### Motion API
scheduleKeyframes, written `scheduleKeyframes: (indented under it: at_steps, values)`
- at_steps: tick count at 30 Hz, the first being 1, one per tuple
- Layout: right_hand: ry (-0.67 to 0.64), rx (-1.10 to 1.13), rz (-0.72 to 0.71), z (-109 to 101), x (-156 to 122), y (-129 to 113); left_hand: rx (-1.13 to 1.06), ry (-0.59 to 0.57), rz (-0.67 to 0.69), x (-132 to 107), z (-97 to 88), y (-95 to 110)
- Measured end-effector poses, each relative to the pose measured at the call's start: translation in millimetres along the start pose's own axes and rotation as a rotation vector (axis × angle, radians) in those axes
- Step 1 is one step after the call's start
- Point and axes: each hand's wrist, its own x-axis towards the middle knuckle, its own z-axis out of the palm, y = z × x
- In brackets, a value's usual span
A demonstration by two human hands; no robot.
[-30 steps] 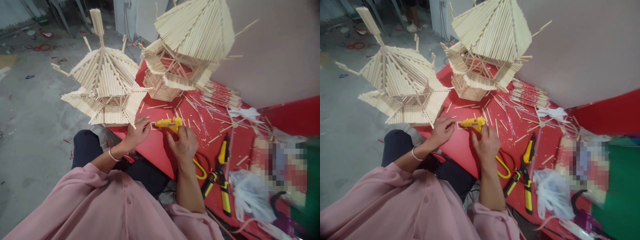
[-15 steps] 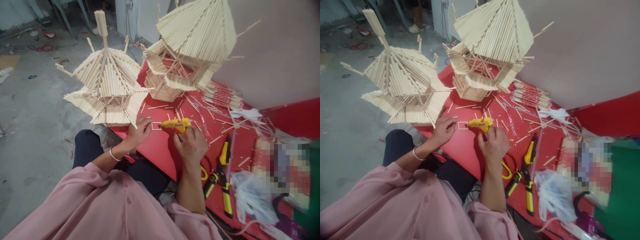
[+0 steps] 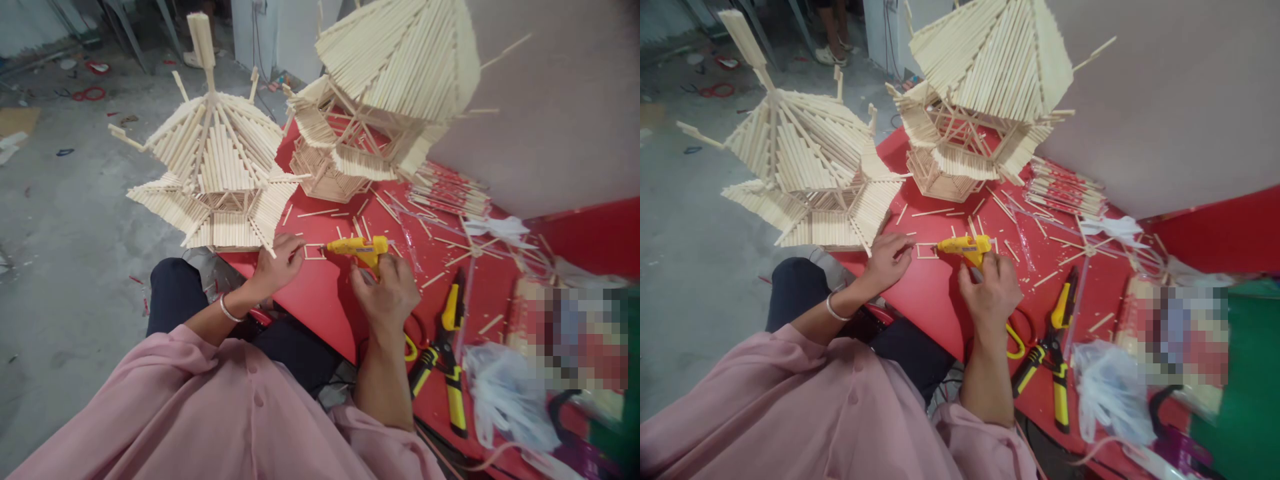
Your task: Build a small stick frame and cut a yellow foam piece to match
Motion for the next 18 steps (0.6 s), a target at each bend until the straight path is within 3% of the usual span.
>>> scheduleKeyframes:
  at_steps: [10, 18]
  values:
    - [-0.016, 0.035, -0.045, 4.0, -0.9, -1.2, -0.022, -0.015, -0.02, -0.2, 0.1, 0.8]
    - [0.046, 0.165, -0.022, 7.8, -3.5, -12.4, -0.019, 0.004, -0.024, -1.7, 1.7, -0.6]
